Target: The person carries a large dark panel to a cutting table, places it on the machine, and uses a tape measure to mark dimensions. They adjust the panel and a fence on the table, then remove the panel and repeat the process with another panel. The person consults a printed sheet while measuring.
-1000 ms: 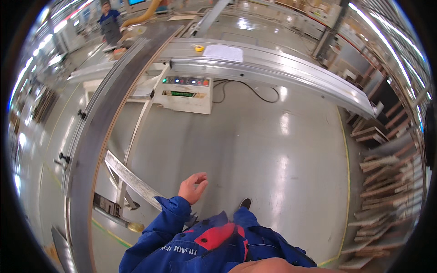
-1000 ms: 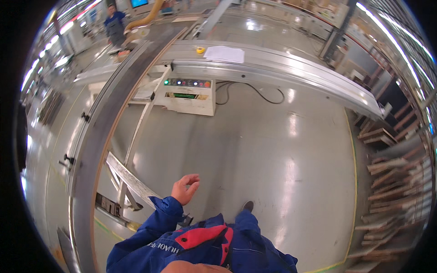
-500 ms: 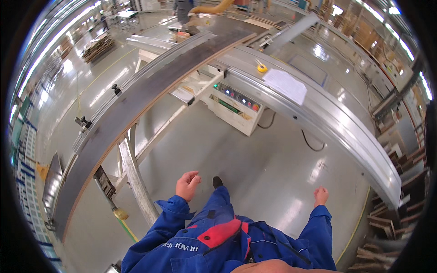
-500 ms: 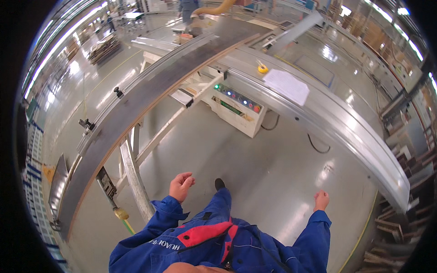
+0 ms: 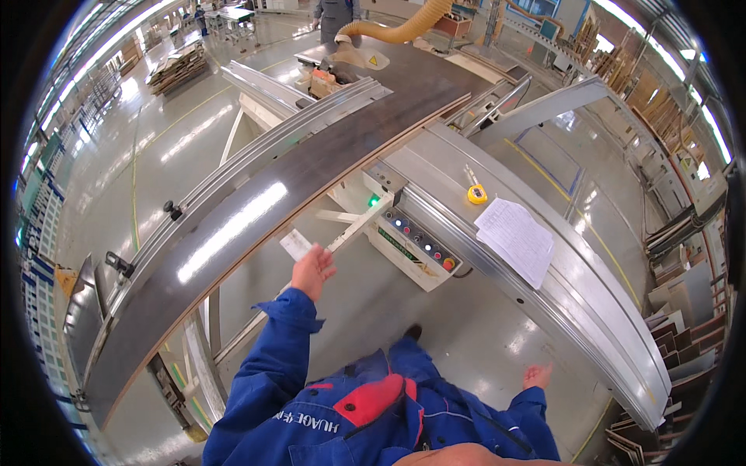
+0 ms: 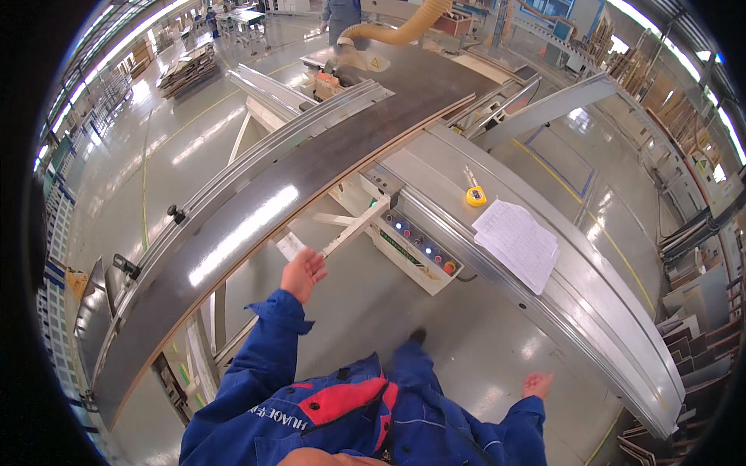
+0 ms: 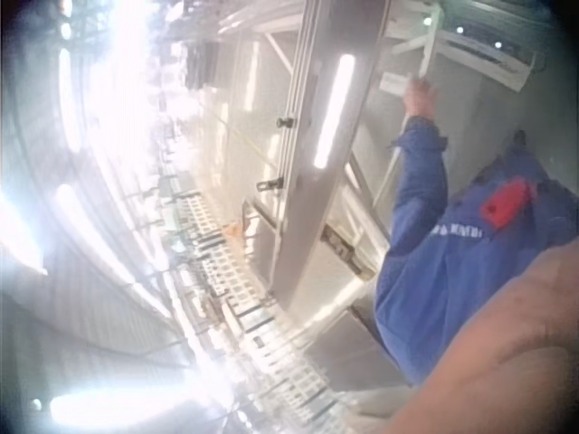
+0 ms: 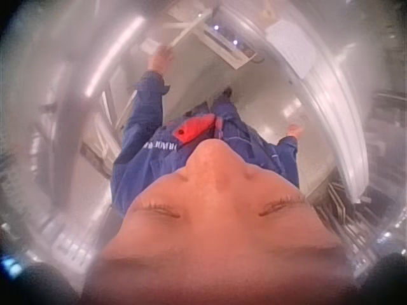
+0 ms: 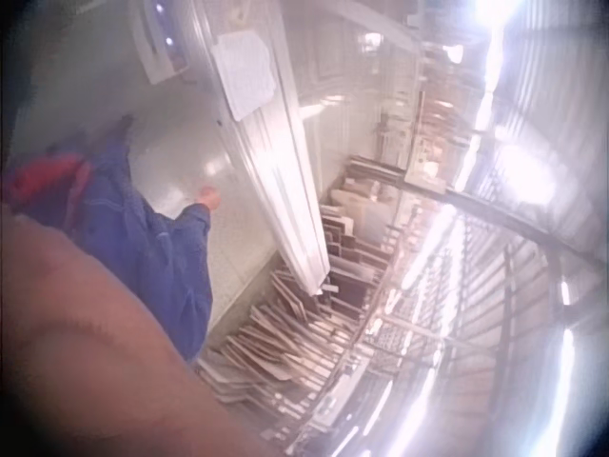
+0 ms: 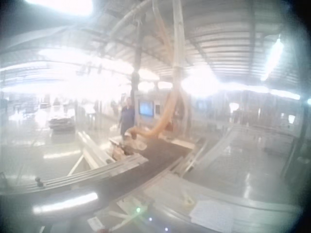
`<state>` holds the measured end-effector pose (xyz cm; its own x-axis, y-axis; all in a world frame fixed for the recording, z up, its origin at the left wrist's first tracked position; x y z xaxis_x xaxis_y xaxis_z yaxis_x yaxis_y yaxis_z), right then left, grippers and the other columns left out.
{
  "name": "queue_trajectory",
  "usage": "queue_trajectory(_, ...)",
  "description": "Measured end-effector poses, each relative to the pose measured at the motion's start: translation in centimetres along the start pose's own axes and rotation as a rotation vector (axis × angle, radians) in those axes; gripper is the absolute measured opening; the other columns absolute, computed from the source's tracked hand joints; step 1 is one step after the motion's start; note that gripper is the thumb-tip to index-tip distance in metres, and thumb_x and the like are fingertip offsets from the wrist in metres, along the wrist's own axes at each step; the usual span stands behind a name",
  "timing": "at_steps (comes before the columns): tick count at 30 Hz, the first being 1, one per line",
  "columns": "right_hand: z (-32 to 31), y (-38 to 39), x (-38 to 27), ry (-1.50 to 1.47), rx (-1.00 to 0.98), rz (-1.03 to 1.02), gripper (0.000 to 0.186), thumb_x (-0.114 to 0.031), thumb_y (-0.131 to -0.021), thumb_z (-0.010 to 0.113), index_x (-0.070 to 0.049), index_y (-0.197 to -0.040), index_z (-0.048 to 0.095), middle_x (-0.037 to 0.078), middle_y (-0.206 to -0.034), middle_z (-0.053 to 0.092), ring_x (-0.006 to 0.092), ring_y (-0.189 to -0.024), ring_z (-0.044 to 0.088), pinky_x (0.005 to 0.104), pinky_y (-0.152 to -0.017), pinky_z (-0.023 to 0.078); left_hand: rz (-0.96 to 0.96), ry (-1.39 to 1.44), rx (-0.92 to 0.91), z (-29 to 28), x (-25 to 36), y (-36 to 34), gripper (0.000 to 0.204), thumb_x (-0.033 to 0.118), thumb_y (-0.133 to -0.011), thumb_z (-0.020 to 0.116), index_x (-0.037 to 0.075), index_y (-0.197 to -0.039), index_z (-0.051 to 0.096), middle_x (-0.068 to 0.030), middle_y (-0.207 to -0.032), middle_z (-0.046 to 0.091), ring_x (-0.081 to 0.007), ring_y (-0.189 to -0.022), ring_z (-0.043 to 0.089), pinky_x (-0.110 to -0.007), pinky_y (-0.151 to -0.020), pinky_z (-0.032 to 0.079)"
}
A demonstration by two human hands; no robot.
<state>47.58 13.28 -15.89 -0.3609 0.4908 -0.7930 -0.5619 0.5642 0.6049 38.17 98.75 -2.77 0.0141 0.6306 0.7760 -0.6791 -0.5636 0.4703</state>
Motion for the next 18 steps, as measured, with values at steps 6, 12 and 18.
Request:
queue_trajectory(6,11.5,-10.8,-3.7,-0.188,0.367,-0.012,0.084,-0.078,-0.095,0.053,0.001,-0.123,0.058,0.011,-0.089,0.060,0.0226,-0.068,0.053,0.0385,-0.058,0.047,-0.002,0.426,0.136,3.8,2.5,-15.5,0.120,0.059,-0.097,0.071,-0.007,-0.168,0.001,-0.0280,-0.173,0.019,-0.0407,-0.157,0.030,-0.052,-0.126,0.035)
queue_trajectory(12,21.7,-17.0,-3.0,-0.236,0.806,-0.107,0.069,-0.065,-0.096,0.057,-0.003,-0.124,0.069,0.018,-0.106,0.075,0.0337,-0.092,0.073,0.0483,-0.084,0.059,-0.002,0.748,0.568,5.3,2.9,-22.8,0.109,0.068,-0.093,0.072,0.005,-0.165,0.021,-0.0229,-0.160,0.039,-0.0362,-0.147,0.044,-0.050,-0.119,0.042)
queue_trajectory(18,24.2,-12.9,-5.1,0.033,0.987,-0.068,0.070,-0.065,-0.096,0.057,-0.003,-0.126,0.069,0.018,-0.109,0.075,0.0342,-0.096,0.073,0.0488,-0.087,0.059,0.266,0.867,0.691,5.3,4.6,-28.5,0.068,0.070,-0.096,0.061,0.015,-0.134,0.069,-0.0012,-0.133,0.072,-0.0260,-0.120,0.066,-0.044,-0.107,0.051)
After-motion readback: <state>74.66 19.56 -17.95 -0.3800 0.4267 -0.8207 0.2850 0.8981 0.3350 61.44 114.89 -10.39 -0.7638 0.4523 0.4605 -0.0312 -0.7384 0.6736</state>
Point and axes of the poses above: each hand's wrist, its own y-axis away from the middle knuckle, its own z-axis out of the palm, x = y × z, the point moved 4 cm from there along -y, towards the middle knuckle
